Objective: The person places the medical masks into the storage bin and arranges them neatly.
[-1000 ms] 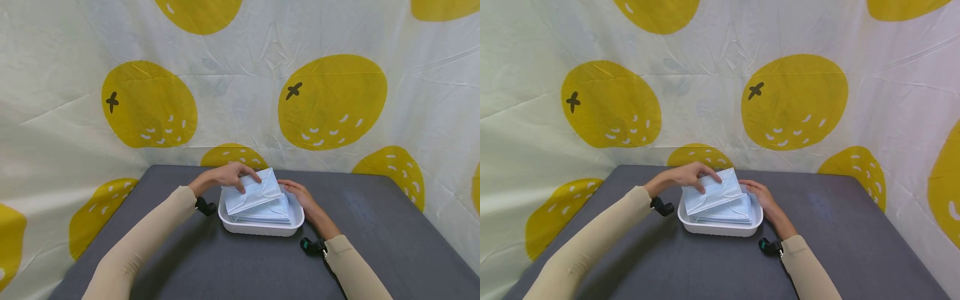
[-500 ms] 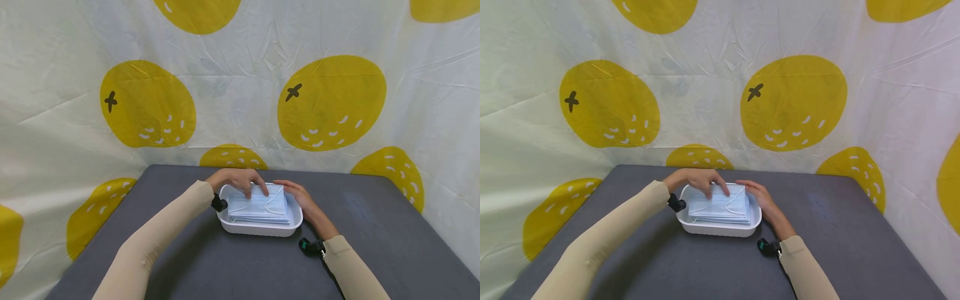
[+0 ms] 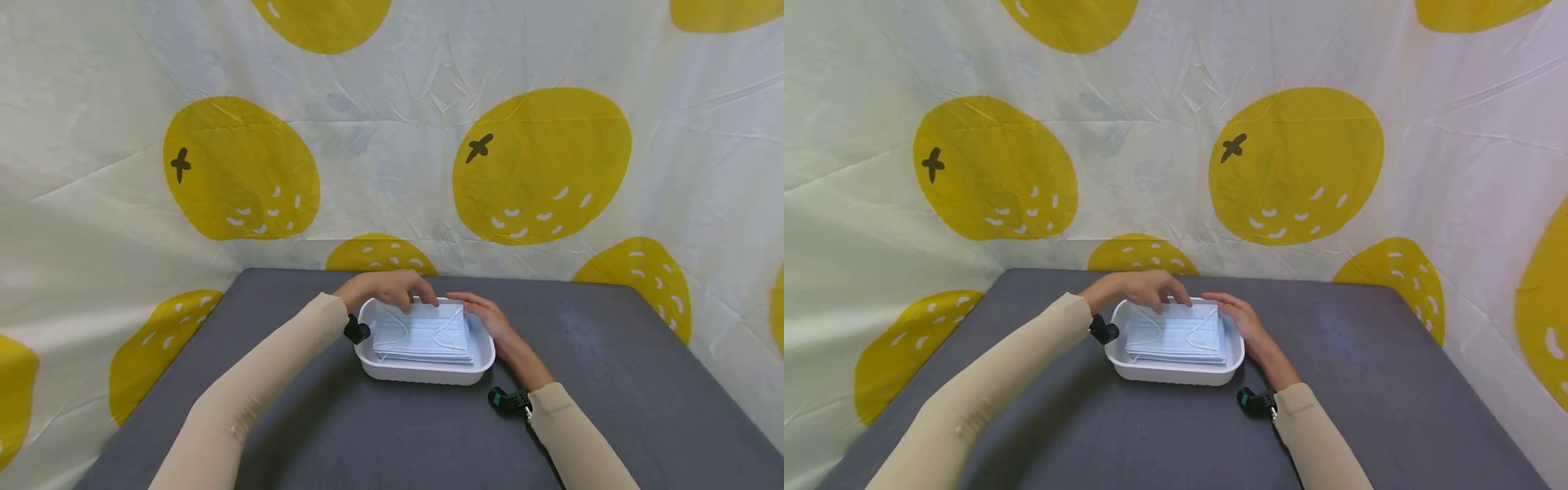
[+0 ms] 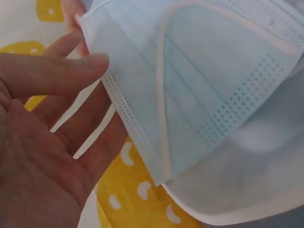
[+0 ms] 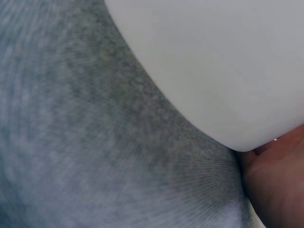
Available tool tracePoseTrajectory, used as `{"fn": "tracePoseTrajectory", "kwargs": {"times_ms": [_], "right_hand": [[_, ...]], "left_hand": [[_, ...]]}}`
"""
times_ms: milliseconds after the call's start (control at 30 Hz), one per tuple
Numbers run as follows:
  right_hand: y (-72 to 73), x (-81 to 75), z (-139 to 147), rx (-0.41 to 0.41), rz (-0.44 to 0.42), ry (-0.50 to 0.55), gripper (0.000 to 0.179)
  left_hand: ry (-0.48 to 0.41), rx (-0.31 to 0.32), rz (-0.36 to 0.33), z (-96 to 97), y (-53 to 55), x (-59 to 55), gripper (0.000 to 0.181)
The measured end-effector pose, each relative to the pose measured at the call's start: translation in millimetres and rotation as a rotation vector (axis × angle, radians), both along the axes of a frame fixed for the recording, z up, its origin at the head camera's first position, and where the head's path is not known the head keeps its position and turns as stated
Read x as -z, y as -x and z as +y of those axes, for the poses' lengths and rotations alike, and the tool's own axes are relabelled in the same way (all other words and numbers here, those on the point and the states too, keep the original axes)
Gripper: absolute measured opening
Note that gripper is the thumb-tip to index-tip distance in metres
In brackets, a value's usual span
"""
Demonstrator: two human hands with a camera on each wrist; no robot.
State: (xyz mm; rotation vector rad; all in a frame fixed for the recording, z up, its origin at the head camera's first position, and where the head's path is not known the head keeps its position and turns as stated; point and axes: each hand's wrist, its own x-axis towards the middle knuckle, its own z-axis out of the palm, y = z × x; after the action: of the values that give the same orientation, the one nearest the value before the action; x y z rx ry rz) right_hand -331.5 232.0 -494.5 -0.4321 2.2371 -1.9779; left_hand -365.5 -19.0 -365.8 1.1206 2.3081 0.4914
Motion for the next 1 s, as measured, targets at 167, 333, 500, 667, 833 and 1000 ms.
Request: {"fn": "tracePoseTrajectory", "kwargs": {"times_ms": [167, 333, 500, 667, 833, 1000], "right_hand": [[-2.2, -0.3, -0.4, 0.007, -0.016, 0.006, 0.042], [-3.9, -0.8, -2.0, 0.017, -0.02, 0.006, 0.042], [-5.4, -1.2, -3.0, 0.012, -0.013, 0.005, 0.042], [-3.8, -2.3, -2.4, 0.003, -0.012, 0.02, 0.042], [-0.4, -1.9, -0.9, 0.002, -0.004, 0.018, 0.042], [4.6, 0.6, 0.9, 0.0, 0.02, 0.022, 0.041]], "left_hand": [[-0.038, -0.028, -0.014, -2.3, -2.5, 0.0, 0.054], [-0.049, -0.027, 0.023, -1.7, -3.8, 1.4, 0.054], [-0.058, -0.017, 0.014, -1.0, -4.0, 2.2, 0.058], [-0.063, -0.026, -0.011, 0.4, -3.6, 3.0, 0.059], [-0.067, -0.035, -0.045, 0.3, -6.5, 3.1, 0.052], [-0.063, -0.039, -0.085, 1.5, -9.4, 6.0, 0.049]]}}
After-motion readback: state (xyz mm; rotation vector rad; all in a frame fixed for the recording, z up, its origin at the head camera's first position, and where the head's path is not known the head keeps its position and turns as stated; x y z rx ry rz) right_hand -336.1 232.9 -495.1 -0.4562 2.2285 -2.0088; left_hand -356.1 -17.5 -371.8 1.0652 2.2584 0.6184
